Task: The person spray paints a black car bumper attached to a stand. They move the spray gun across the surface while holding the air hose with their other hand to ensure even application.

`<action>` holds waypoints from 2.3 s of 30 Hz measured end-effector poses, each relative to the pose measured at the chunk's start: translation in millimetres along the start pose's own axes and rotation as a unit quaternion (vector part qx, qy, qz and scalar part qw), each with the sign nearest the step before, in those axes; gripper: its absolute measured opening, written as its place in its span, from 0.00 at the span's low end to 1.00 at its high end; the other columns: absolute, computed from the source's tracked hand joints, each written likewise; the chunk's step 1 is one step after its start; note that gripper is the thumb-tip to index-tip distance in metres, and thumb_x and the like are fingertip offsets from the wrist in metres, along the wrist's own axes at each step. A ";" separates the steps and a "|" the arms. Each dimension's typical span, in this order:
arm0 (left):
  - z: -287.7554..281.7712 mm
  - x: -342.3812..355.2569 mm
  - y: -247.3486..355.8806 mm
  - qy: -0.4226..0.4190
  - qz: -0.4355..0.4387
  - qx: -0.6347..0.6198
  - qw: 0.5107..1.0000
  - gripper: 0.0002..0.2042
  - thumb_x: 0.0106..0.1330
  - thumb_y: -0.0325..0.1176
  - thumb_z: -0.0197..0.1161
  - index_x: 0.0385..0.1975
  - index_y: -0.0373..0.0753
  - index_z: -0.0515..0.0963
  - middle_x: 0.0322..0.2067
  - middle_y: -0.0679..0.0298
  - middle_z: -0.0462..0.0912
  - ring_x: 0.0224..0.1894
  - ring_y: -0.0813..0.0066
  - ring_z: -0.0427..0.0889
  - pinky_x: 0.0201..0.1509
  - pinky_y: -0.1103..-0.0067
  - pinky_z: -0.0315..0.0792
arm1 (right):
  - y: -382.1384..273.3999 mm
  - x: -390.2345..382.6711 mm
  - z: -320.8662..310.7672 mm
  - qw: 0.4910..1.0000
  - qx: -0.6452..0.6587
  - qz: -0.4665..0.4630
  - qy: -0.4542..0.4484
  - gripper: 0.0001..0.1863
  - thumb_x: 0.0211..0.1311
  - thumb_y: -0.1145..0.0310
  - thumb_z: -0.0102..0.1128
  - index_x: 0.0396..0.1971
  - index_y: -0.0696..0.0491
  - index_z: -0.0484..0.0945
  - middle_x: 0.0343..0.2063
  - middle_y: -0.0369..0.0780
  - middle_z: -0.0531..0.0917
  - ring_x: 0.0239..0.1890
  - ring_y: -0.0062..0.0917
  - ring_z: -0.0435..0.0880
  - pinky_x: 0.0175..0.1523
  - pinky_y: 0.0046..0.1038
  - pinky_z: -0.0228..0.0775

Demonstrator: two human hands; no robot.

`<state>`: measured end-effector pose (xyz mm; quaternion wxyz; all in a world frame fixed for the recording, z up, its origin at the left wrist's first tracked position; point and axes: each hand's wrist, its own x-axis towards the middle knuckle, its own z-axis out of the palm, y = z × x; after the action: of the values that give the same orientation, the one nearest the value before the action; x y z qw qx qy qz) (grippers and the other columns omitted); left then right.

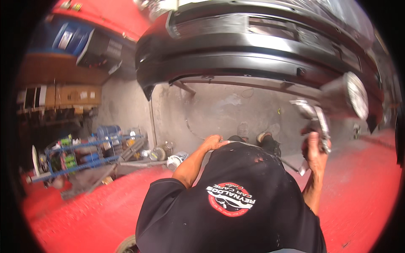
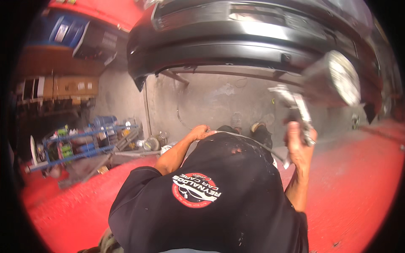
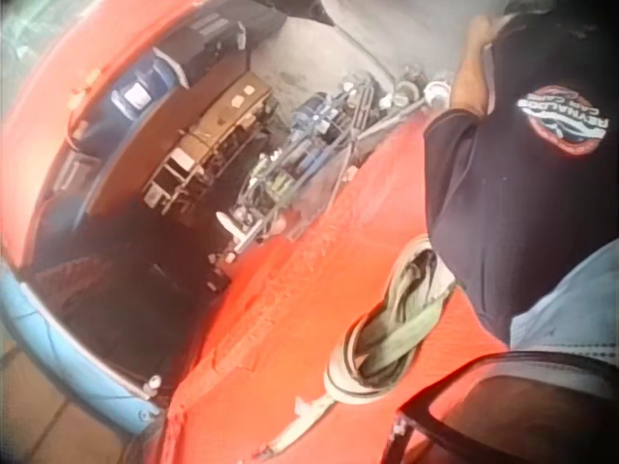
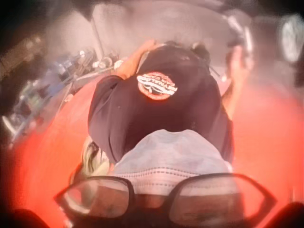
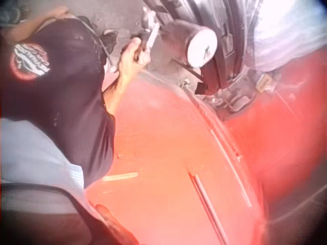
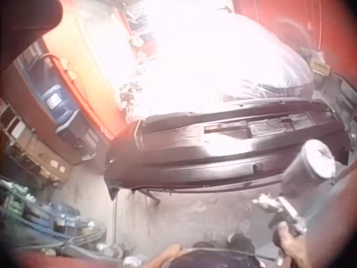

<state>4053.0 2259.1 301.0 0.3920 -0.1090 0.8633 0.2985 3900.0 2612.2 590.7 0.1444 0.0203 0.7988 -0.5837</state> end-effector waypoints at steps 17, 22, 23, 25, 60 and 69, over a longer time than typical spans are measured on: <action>31.2 -19.2 -45.1 0.055 -0.059 -0.078 0.994 0.38 0.57 0.69 0.56 0.39 0.31 0.82 0.39 0.43 0.83 0.47 0.47 0.81 0.50 0.62 0.73 | -68.1 39.0 153.9 0.939 -0.061 -0.183 -0.286 0.19 0.63 0.55 0.62 0.30 0.59 0.73 0.18 0.40 0.74 0.21 0.22 0.73 0.27 0.31 0.65; 29.7 -56.7 -59.5 0.081 -0.089 -0.125 0.985 0.38 0.57 0.70 0.55 0.36 0.30 0.82 0.36 0.40 0.82 0.44 0.45 0.81 0.47 0.62 0.73 | -88.8 50.0 173.9 0.909 -0.028 -0.216 -0.355 0.23 0.65 0.50 0.61 0.28 0.58 0.74 0.17 0.39 0.73 0.20 0.22 0.70 0.27 0.31 0.64; 25.1 -57.1 -54.7 0.083 -0.093 -0.122 0.985 0.38 0.57 0.69 0.55 0.36 0.30 0.82 0.36 0.40 0.82 0.44 0.45 0.82 0.47 0.62 0.73 | -89.4 53.3 164.3 0.924 -0.010 -0.180 -0.338 0.23 0.65 0.49 0.60 0.29 0.58 0.74 0.17 0.38 0.72 0.20 0.21 0.69 0.27 0.31 0.64; 10.6 -50.6 -37.9 0.080 -0.092 -0.106 0.987 0.38 0.57 0.69 0.55 0.35 0.29 0.81 0.35 0.39 0.82 0.43 0.45 0.82 0.47 0.62 0.73 | -90.4 61.8 128.4 0.953 0.012 -0.102 -0.284 0.25 0.66 0.47 0.57 0.36 0.58 0.77 0.17 0.35 0.72 0.22 0.16 0.67 0.28 0.27 0.64; -18.8 125.1 556.2 -0.189 -0.008 -0.100 0.977 0.19 0.69 0.49 0.60 0.26 0.38 0.80 0.20 0.73 0.77 0.23 0.86 0.69 0.28 0.82 0.65 | 167.4 97.6 -554.9 0.888 0.196 0.108 0.402 0.32 0.62 0.37 0.54 0.37 0.57 0.77 0.22 0.36 0.80 0.13 0.13 0.72 0.14 0.17 0.62; -3.4 164.7 539.9 -0.198 0.011 -0.182 0.963 0.18 0.70 0.47 0.59 0.26 0.38 0.81 0.20 0.74 0.76 0.23 0.87 0.68 0.27 0.83 0.64 | 72.8 127.6 -569.8 0.973 0.183 0.022 0.142 0.31 0.61 0.38 0.57 0.35 0.56 0.77 0.23 0.36 0.81 0.13 0.11 0.71 0.14 0.15 0.62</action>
<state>3712.8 2695.5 412.6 0.5255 -0.1079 0.7007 0.4705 3674.6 3152.6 648.5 0.0364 0.1466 0.6898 -0.7081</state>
